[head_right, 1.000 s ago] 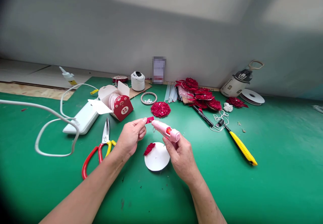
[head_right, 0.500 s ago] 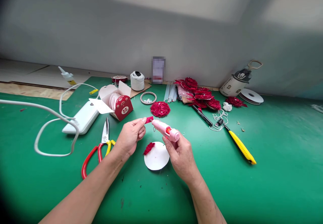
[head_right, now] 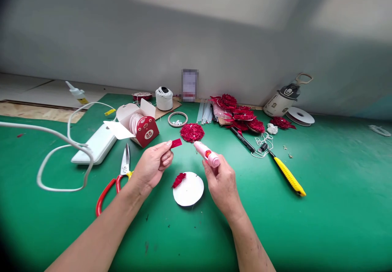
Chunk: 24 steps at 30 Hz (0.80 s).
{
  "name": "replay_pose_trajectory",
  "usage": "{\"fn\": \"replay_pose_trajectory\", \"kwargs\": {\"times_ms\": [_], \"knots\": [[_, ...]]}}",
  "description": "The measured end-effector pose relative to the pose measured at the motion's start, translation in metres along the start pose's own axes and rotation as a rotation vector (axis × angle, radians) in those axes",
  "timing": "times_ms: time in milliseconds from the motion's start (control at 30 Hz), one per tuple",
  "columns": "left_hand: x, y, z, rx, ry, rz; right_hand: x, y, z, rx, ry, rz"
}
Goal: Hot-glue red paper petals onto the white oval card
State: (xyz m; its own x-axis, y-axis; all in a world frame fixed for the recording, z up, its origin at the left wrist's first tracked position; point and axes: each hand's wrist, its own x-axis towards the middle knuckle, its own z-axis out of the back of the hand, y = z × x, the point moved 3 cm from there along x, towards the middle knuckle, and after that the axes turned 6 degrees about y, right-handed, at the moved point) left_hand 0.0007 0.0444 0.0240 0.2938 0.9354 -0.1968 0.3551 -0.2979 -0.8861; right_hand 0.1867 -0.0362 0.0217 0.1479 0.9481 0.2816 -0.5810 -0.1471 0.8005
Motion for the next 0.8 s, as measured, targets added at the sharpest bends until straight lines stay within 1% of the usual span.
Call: {"fn": "replay_pose_trajectory", "kwargs": {"times_ms": [100, 233, 333, 433, 533, 633, 733, 800], "knots": [[0.001, -0.007, 0.004, -0.088, 0.026, 0.009, 0.009, -0.012, 0.012, -0.015, -0.088, -0.088], [0.002, -0.009, 0.006, -0.118, 0.022, 0.006, 0.023, -0.037, 0.025, -0.04, -0.133, -0.15], [0.002, -0.005, 0.003, -0.119, 0.036, 0.029, 0.028, -0.057, 0.026, -0.056, -0.136, -0.189], [0.003, -0.001, 0.001, -0.129, 0.041, 0.04, 0.028, -0.068, 0.023, -0.078, -0.159, -0.204], [0.004, 0.003, 0.001, -0.146, 0.044, 0.048, 0.028, -0.069, 0.021, -0.106, -0.196, -0.202], [0.006, 0.005, 0.002, -0.158, 0.051, 0.055, 0.028, -0.067, 0.023, -0.133, -0.203, -0.199], [0.006, 0.007, 0.003, -0.175, 0.051, 0.058, 0.021, -0.06, 0.034, -0.158, -0.215, -0.187], [0.005, 0.007, 0.003, -0.199, 0.043, 0.059, 0.009, -0.047, 0.044, -0.177, -0.269, -0.174]]}}
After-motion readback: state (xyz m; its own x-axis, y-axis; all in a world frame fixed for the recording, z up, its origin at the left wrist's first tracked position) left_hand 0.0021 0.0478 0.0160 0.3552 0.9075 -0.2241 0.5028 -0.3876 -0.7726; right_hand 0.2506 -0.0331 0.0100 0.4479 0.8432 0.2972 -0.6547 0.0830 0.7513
